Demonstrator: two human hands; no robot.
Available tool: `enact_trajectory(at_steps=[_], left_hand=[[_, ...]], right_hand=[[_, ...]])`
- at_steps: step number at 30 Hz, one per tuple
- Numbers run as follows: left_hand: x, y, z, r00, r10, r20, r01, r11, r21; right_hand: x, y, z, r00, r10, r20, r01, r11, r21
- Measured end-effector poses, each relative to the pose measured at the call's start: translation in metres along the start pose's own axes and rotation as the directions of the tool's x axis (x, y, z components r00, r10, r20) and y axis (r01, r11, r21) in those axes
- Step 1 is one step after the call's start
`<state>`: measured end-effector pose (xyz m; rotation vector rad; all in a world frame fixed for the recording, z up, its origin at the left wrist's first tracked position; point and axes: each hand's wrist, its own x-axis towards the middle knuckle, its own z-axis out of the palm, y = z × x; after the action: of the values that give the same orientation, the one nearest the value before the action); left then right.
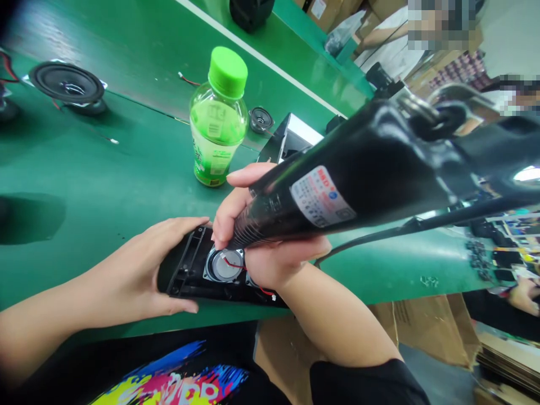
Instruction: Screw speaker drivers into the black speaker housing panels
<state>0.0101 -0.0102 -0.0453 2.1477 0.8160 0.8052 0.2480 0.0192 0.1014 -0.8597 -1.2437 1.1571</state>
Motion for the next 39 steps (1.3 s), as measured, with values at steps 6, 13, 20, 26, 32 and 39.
enact_trajectory(at_steps=[6, 13, 20, 26, 32, 39], left_hand=[[0.002, 0.000, 0.001, 0.999, -0.034, -0.027, 0.032, 0.998, -0.050], [0.002, -0.001, 0.004, 0.996, -0.094, 0.004, 0.094, 0.992, -0.087], [0.004, 0.000, -0.001, 0.989, -0.126, 0.081, 0.133, 0.987, -0.093], [-0.008, -0.011, 0.009, 0.997, -0.062, -0.051, 0.062, 0.998, 0.006], [-0.010, -0.017, 0.007, 0.997, -0.080, -0.020, 0.082, 0.987, 0.135], [-0.014, -0.014, 0.005, 0.989, -0.148, -0.006, 0.148, 0.986, 0.071]], right_hand=[[0.000, 0.010, 0.007, 0.995, -0.090, -0.043, 0.090, 0.996, 0.005], [-0.004, 0.027, 0.005, 0.992, -0.121, -0.017, 0.121, 0.993, 0.005], [-0.019, 0.047, -0.003, 0.991, -0.136, -0.021, 0.137, 0.987, 0.080], [-0.021, 0.034, -0.005, 0.996, -0.080, -0.041, 0.084, 0.987, 0.135], [-0.004, -0.045, -0.040, 0.911, -0.311, -0.272, 0.319, 0.948, -0.015], [0.011, -0.033, -0.072, 0.866, -0.401, -0.299, 0.354, 0.913, -0.202]])
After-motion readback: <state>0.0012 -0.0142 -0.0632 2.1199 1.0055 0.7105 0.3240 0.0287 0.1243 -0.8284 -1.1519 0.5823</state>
